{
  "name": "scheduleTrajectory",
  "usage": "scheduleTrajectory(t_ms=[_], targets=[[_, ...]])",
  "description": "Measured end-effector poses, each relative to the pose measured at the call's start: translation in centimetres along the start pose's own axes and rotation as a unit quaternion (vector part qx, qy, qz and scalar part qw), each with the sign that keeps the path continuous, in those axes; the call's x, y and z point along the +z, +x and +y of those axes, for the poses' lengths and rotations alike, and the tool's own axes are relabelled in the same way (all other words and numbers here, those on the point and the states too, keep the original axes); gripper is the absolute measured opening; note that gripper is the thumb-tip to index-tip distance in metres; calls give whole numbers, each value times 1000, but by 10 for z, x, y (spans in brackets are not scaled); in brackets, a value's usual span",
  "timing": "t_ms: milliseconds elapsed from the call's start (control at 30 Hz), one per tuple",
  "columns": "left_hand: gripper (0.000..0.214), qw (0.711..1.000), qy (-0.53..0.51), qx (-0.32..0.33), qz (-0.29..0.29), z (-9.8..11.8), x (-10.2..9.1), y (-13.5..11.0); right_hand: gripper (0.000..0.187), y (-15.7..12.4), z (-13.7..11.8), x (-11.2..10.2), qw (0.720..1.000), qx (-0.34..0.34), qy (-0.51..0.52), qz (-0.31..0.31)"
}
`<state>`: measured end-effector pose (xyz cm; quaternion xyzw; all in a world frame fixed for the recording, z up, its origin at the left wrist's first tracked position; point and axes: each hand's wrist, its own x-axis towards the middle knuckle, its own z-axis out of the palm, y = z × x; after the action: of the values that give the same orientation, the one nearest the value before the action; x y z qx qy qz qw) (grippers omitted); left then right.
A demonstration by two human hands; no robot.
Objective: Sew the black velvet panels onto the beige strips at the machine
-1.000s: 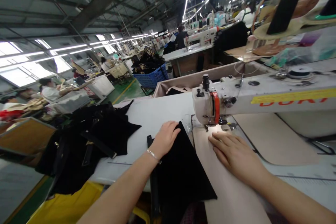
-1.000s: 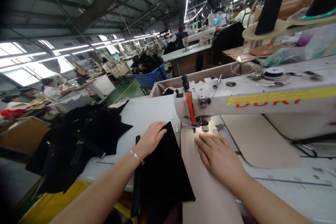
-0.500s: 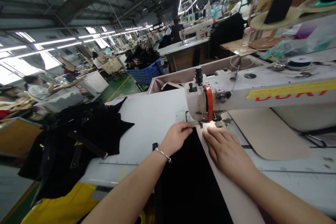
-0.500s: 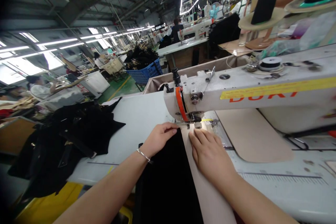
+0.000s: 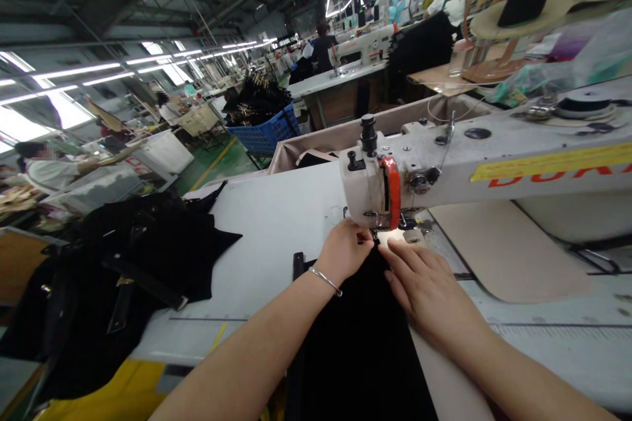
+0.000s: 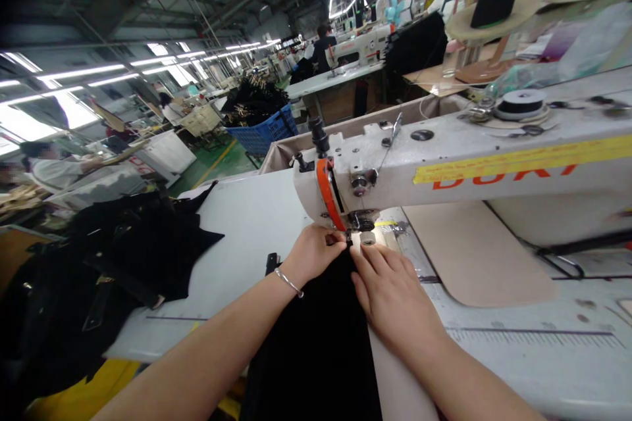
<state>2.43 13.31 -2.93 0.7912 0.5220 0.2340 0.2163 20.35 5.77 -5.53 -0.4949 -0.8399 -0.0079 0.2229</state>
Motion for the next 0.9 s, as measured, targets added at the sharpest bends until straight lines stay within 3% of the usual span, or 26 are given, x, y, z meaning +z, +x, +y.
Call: scheduleTrajectory(t_ms=[467,567,700,900], targets=[[9,997,54,-22,53,4,7,1,46,2,0,-2,1000,10,-5,-12],[10,994,87,26,55,13,3,-19,43,-1,2,-1,1000,-2,8,-6],[21,983,132,130,-9,20,-3,-51,42,-4,5,0,1000,-12,11,0],[30,979,139,146,-22,11,-4,-57,43,-3,4,1,1000,-11,-4,6]])
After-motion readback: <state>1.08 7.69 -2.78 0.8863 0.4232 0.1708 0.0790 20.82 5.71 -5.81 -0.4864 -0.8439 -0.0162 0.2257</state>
